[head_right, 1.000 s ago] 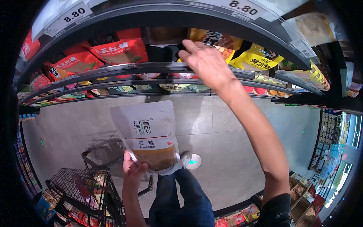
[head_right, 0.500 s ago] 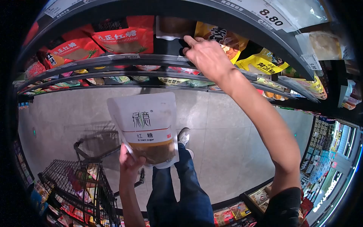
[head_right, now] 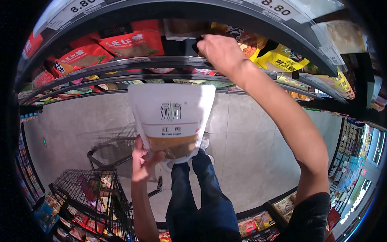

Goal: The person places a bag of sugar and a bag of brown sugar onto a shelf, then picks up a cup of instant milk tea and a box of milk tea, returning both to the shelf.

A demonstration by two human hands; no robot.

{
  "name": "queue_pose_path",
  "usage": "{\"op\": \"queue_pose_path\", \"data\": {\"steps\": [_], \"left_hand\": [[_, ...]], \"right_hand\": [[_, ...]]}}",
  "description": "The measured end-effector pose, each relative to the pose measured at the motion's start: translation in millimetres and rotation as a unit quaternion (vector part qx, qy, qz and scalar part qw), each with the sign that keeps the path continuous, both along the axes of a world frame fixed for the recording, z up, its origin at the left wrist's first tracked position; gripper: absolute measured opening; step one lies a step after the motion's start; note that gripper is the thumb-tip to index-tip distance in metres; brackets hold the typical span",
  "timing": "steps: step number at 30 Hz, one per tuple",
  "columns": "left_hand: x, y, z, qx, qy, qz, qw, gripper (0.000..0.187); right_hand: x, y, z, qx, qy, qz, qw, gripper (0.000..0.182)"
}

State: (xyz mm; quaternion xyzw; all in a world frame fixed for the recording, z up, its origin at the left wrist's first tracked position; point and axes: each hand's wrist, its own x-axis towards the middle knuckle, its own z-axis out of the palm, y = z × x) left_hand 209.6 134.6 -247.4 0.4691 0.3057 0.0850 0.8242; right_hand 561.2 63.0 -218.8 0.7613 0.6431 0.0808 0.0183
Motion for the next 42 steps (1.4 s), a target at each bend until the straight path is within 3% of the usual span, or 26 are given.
{"op": "queue_pose_path", "data": {"steps": [2, 4, 6, 8, 10, 11, 12, 14, 15, 16, 17, 18, 20, 24, 26, 28, 29, 31, 32, 34, 36, 38, 39, 40, 41, 42], "left_hand": [[17, 7, 12, 0.031, 0.05, -0.029, 0.998, 0.058], [28, 10, 7, 0.025, 0.014, -0.041, 0.999, 0.059], [40, 8, 8, 0.06, -0.012, -0.007, 0.998, 0.055], [48, 10, 11, 0.086, 0.005, -0.027, 0.996, 0.052], [54, 8, 17, 0.057, 0.018, -0.019, 0.998, 0.049], [52, 8, 10, 0.071, 0.04, -0.017, 0.997, 0.047], [55, 4, 11, 0.075, 0.042, -0.019, 0.996, 0.047], [61, 1, 14, 0.055, 0.009, -0.011, 0.998, 0.049], [63, 0, 13, 0.059, 0.012, -0.012, 0.998, 0.049], [65, 0, 10, 0.067, 0.028, -0.03, 0.997, 0.052], [69, 2, 9, 0.075, 0.043, -0.046, 0.995, 0.055], [77, 2, 10, 0.081, 0.045, -0.042, 0.995, 0.055], [102, -4, 12, 0.064, -0.009, -0.032, 0.997, 0.059], [138, 1, 3, 0.106, -0.029, -0.039, 0.993, 0.057], [149, 3, -3, 0.148, -0.027, -0.047, 0.987, 0.055], [157, 6, -3, 0.169, -0.012, -0.066, 0.983, 0.052], [161, 9, -6, 0.248, -0.023, -0.062, 0.966, 0.05], [171, 17, 5, 0.247, -0.056, -0.05, 0.966, 0.048], [178, 22, 11, 0.243, -0.09, -0.039, 0.965, 0.047], [194, 29, 19, 0.338, -0.085, 0.007, 0.937, 0.04], [207, 36, 31, 0.455, -0.049, 0.063, 0.887, 0.035], [220, 47, 24, 0.436, -0.088, 0.092, 0.891, 0.028], [222, 50, 26, 0.5, -0.013, 0.09, 0.862, 0.026], [226, 52, 26, 0.557, 0.063, 0.088, 0.823, 0.025], [229, 51, 25, 0.607, 0.053, 0.112, 0.785, 0.028], [230, 53, 21, 0.606, 0.052, 0.113, 0.786, 0.028]], "right_hand": [[2, -3, 10, -0.078, 0.047, -0.072, 0.993, 0.015], [10, -8, 5, -0.126, 0.054, -0.08, 0.987, 0.025], [12, -15, -6, -0.013, 0.004, -0.003, 1.0, 0.015], [10, -19, -6, -0.035, 0.042, -0.024, 0.998, 0.019], [5, -20, -6, 0.057, 0.126, -0.003, 0.99, 0.022], [10, -19, -8, 0.024, 0.163, -0.003, 0.986, 0.043], [9, -22, -5, 0.029, 0.165, -0.005, 0.986, 0.043], [0, -31, 4, 0.15, 0.241, -0.017, 0.959, 0.041], [1, -45, 6, 0.18, 0.398, -0.06, 0.898, 0.044], [-6, -59, 8, 0.184, 0.4, -0.059, 0.896, 0.044], [-18, -73, 12, 0.277, 0.529, -0.165, 0.785, 0.041], [-30, -88, 15, 0.354, 0.634, -0.26, 0.636, 0.037], [-48, -127, 6, 0.305, 0.717, -0.291, 0.555, 0.037], [-94, -139, -19, 0.288, 0.7, -0.258, 0.601, 0.043], [-96, -128, -25, 0.273, 0.595, -0.256, 0.711, 0.04], [-84, -119, -34, 0.293, 0.609, -0.273, 0.685, 0.032], [-79, -113, -33, 0.303, 0.608, -0.278, 0.679, 0.029], [-70, -96, -28, 0.358, 0.602, -0.268, 0.662, 0.022], [-63, -88, -26, 0.361, 0.601, -0.265, 0.663, 0.022], [-46, -68, -21, 0.413, 0.554, -0.214, 0.69, 0.019], [-31, -44, -24, 0.439, 0.56, -0.206, 0.671, 0.017], [-14, -22, -43, 0.473, 0.499, -0.226, 0.69, 0.013], [-10, -17, -44, 0.428, 0.474, -0.241, 0.731, 0.017], [-7, -12, -45, 0.43, 0.471, -0.241, 0.731, 0.017], [-5, -7, -49, 0.442, 0.472, -0.24, 0.724, 0.016], [-2, -2, -54, 0.452, 0.473, -0.239, 0.717, 0.016]]}}
